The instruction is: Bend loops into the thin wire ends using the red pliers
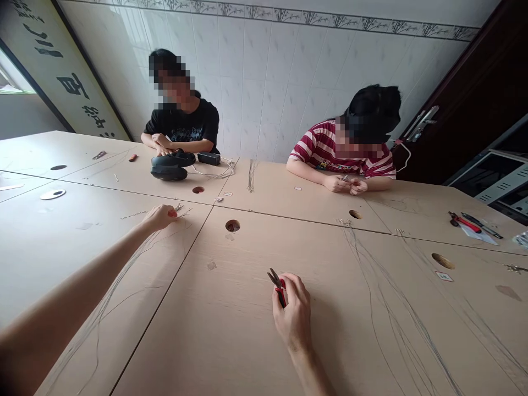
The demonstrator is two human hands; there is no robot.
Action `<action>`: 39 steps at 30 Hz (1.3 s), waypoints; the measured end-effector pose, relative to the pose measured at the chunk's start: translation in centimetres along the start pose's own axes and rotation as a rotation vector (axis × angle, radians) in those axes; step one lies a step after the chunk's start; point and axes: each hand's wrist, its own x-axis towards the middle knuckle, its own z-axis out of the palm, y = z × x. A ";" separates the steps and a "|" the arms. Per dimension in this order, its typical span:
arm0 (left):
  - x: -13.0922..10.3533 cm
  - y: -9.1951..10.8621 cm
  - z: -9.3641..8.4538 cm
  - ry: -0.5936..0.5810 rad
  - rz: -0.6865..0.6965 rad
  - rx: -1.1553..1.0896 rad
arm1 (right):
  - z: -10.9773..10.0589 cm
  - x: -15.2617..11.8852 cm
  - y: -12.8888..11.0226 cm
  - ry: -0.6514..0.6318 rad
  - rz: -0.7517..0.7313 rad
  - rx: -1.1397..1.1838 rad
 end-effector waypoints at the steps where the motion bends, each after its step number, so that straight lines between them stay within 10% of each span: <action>1: 0.5 0.0 0.0 -0.006 0.001 0.000 | 0.0 0.0 0.0 -0.003 0.002 -0.006; 10: 5.0 3.1 -0.6 -0.156 -0.066 -0.042 | -0.2 0.1 -0.5 -0.027 0.037 -0.003; 19: 4.0 3.1 -1.7 -0.223 -0.061 -0.228 | 0.9 2.5 -1.2 -0.021 0.245 0.230; 30: 5.0 0.2 -0.8 -0.191 -0.023 -0.396 | 16.4 18.1 -12.5 -0.524 0.415 0.423; 39: 4.6 -0.1 -0.6 -0.101 0.005 -0.339 | 21.0 21.1 -15.6 -0.714 0.362 0.288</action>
